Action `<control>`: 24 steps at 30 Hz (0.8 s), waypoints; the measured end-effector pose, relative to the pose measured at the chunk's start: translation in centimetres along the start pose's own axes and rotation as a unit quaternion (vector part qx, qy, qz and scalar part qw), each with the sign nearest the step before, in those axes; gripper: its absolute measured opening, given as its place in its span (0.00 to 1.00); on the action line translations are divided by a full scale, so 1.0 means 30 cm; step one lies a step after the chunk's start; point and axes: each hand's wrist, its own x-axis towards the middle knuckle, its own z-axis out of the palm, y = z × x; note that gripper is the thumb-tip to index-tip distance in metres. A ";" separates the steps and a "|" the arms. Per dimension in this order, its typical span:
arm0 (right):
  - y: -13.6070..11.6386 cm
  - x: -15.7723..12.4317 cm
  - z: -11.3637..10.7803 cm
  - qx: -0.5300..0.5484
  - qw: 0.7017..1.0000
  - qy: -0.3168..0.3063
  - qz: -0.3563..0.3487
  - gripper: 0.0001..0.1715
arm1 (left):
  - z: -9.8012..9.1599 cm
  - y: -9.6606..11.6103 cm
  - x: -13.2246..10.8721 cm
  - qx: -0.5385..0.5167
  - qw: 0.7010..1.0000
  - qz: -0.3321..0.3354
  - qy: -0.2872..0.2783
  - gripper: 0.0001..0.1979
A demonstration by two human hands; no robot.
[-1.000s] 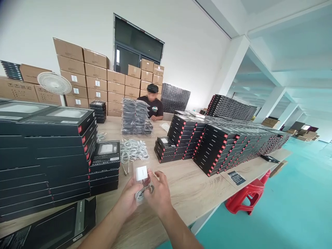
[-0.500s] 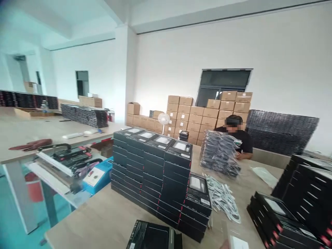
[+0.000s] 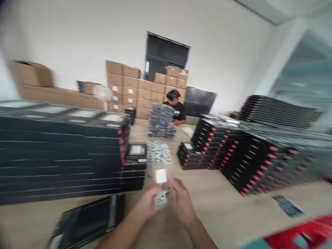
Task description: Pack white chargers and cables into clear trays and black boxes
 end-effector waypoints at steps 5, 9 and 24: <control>-0.010 0.062 -0.058 0.049 0.995 -0.057 0.066 0.23 | 0.023 -0.018 0.058 0.017 0.998 0.061 0.029 0.24; -0.015 0.030 -0.048 0.002 0.997 -0.059 0.053 0.26 | 0.026 -0.010 0.046 0.033 0.996 0.069 0.048 0.27; -0.024 0.037 -0.060 0.092 0.982 -0.110 0.126 0.26 | 0.024 -0.016 0.050 0.038 0.996 0.060 0.062 0.30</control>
